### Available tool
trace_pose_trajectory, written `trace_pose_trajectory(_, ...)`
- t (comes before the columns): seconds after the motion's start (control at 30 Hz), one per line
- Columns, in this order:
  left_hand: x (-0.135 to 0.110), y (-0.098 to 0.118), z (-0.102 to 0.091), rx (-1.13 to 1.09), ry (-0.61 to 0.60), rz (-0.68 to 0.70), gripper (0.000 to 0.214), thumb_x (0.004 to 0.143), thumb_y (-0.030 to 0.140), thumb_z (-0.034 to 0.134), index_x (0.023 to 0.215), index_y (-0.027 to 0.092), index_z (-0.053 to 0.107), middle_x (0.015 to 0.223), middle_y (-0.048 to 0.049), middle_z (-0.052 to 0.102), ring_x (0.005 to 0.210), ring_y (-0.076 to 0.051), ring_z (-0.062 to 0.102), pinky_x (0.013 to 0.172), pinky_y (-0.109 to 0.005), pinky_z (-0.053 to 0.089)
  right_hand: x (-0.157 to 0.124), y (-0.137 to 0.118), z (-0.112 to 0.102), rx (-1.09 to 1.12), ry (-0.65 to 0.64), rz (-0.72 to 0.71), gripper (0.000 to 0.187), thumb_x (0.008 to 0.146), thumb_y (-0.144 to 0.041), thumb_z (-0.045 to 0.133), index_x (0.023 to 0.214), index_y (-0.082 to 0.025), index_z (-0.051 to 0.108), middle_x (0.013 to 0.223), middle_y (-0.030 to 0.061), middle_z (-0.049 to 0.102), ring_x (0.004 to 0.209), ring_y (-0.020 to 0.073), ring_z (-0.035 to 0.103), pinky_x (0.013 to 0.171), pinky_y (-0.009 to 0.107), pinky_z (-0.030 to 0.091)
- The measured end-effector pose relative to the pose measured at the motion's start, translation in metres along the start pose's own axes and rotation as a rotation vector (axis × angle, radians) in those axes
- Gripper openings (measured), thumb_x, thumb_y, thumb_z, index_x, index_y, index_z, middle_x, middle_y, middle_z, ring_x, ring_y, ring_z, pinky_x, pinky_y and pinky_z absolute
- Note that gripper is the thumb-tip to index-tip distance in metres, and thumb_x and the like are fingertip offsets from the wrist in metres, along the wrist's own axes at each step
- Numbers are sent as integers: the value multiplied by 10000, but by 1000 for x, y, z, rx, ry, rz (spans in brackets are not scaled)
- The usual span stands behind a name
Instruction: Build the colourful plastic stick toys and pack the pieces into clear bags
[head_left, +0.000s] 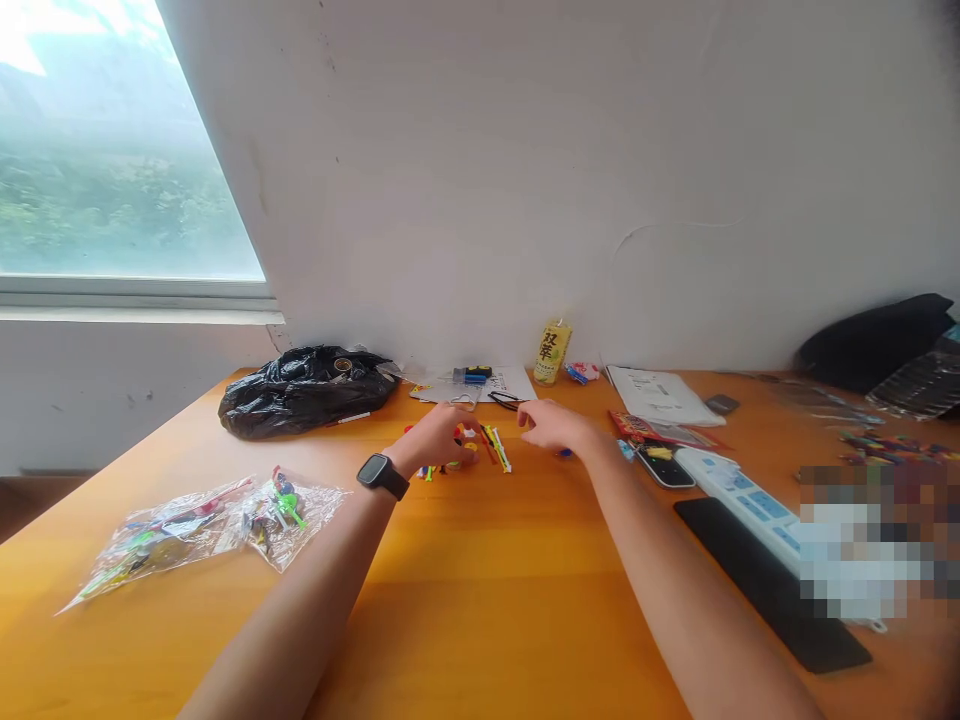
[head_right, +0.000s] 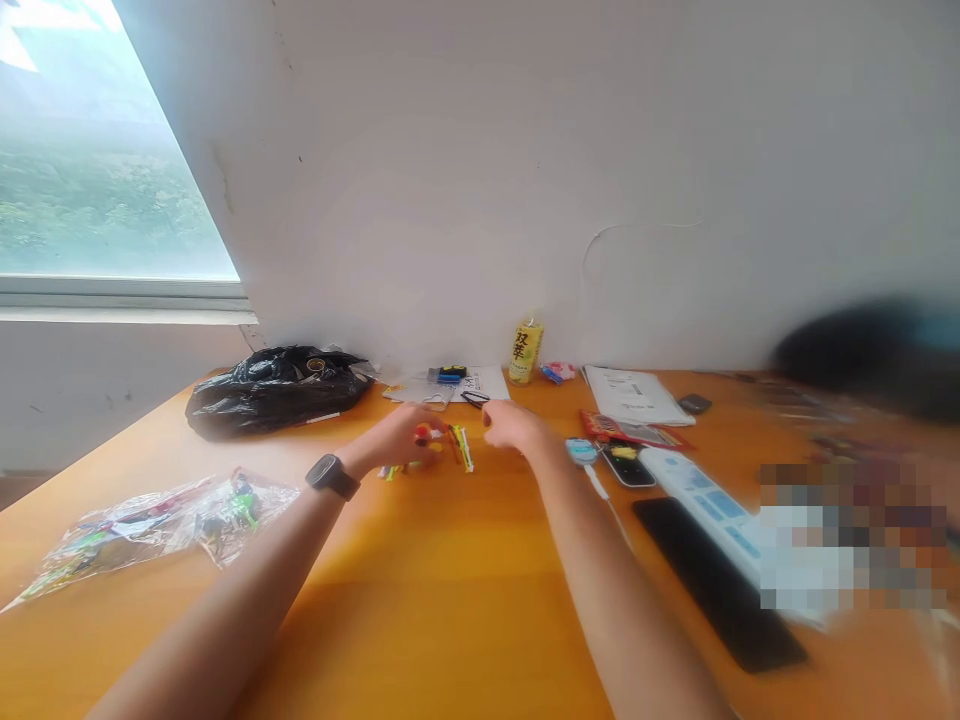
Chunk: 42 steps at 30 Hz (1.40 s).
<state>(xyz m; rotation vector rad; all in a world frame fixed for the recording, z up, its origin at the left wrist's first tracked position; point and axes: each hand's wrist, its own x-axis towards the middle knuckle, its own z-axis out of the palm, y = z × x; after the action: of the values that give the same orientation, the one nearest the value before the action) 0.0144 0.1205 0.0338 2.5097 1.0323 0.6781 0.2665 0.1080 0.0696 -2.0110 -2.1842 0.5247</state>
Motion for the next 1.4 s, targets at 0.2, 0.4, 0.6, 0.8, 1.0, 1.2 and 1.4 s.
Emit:
trace_pose_trajectory(0.2, -2, 0, 2, 84, 33, -1, 328, 775, 351, 815, 1083, 239, 805, 1047, -82, 753, 1001, -283, 646, 936, -360, 495, -3, 49, -24, -17, -126, 105, 339, 411, -151, 928, 618, -222, 669, 546, -35, 617, 486, 173, 582, 567, 299, 453)
trace_pose_trajectory(0.4, 1, 11, -11, -20, 171, -7, 286, 890, 392, 723, 1104, 209, 777, 1115, -92, 770, 1044, -283, 671, 964, -392, 513, -4, 52, -27, 139, -128, 28, 283, 521, -252, 919, 658, -197, 678, 563, -19, 657, 510, 154, 609, 570, 268, 452)
trace_pose_trajectory(0.6, 6, 35, -24, -385, 155, -38, 391, 946, 506, 659, 1175, 194, 718, 1030, -76, 781, 815, -196, 740, 668, -272, 583, -9, 7, -33, 628, -41, -385, 374, 763, -403, 805, 1044, -181, 696, 742, 4, 690, 694, 164, 642, 639, 263, 474)
trace_pose_trajectory(0.8, 7, 51, -25, -641, 205, -44, 387, 899, 469, 749, 1128, 166, 679, 1047, -108, 778, 901, -224, 760, 634, -254, 600, -14, -28, -20, 879, -25, -485, 440, 767, -353, 823, 1134, -194, 640, 725, -34, 647, 689, 134, 613, 624, 238, 472)
trace_pose_trajectory(1.0, 6, 48, -29, -634, 285, 2, 342, 875, 402, 779, 1088, 142, 718, 1001, -102, 779, 895, -218, 757, 796, -310, 619, -14, -35, -15, 982, -37, -498, 322, 810, -284, 758, 1105, -177, 690, 844, 30, 724, 749, 162, 698, 723, 300, 591)
trace_pose_trajectory(1.2, 6, 49, -31, -594, 265, -6, 280, 859, 365, 790, 1015, 136, 749, 983, -97, 790, 894, -227, 764, 821, -316, 616, -11, -41, -9, 1035, -14, -494, 212, 802, -280, 746, 971, -182, 664, 788, 29, 738, 751, 201, 753, 757, 356, 640)
trace_pose_trajectory(1.4, 4, 48, -35, -628, 227, -32, 222, 829, 315, 797, 934, 129, 736, 873, -82, 782, 782, -198, 752, 693, -271, 602, -12, -44, -6, 1026, -42, -492, 162, 778, -236, 684, 921, -192, 620, 688, -13, 699, 618, 142, 677, 628, 258, 544)
